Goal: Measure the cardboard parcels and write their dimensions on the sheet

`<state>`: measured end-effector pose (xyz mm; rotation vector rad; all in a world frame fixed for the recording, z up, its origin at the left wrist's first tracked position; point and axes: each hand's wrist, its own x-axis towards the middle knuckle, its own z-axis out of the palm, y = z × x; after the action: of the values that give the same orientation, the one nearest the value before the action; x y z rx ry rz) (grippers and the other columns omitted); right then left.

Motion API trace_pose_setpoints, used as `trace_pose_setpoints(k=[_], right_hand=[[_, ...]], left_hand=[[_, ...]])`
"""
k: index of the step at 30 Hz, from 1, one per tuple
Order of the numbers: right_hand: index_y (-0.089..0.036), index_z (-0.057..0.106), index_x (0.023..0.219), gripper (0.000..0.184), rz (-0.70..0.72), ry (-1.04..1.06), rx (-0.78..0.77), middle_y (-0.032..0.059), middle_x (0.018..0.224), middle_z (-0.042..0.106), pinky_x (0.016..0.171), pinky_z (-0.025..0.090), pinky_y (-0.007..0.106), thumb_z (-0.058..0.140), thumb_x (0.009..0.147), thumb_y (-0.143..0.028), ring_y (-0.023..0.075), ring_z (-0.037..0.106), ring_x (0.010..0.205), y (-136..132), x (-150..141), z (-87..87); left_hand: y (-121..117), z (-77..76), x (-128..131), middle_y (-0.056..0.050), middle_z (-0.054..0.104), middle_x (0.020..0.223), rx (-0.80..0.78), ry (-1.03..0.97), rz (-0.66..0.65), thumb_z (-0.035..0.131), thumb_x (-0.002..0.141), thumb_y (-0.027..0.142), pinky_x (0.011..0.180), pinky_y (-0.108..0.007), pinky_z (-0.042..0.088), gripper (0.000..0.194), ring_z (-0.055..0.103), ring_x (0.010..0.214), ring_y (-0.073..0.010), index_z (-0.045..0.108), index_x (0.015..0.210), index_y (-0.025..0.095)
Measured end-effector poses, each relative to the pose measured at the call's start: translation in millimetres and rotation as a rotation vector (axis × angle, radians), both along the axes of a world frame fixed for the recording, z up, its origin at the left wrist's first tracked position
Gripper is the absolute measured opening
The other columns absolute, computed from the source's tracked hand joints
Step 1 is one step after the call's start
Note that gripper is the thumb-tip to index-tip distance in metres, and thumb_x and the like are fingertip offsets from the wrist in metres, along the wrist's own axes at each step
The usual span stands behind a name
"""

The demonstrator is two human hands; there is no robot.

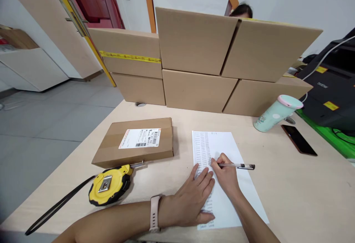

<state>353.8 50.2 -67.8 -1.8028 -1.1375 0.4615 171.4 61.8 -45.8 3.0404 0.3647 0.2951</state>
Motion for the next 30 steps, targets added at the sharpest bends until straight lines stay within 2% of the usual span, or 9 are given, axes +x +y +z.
trace_pose_setpoints(k=[30], right_hand=[[-0.024,0.036,0.057,0.033,-0.031,0.002,0.031,-0.0063,0.052,0.039,0.051,0.033,0.026,0.06,0.076,-0.034,0.0122,0.038,0.052,-0.1,0.8,1.1]], left_hand=[[1.1,2.4,-0.6,-0.022,0.047,0.138,-0.011,0.008,-0.002,0.029,0.09,0.064,0.115,-0.054,0.006,0.08,0.03,0.136,-0.0356,0.036,0.136,-0.001]])
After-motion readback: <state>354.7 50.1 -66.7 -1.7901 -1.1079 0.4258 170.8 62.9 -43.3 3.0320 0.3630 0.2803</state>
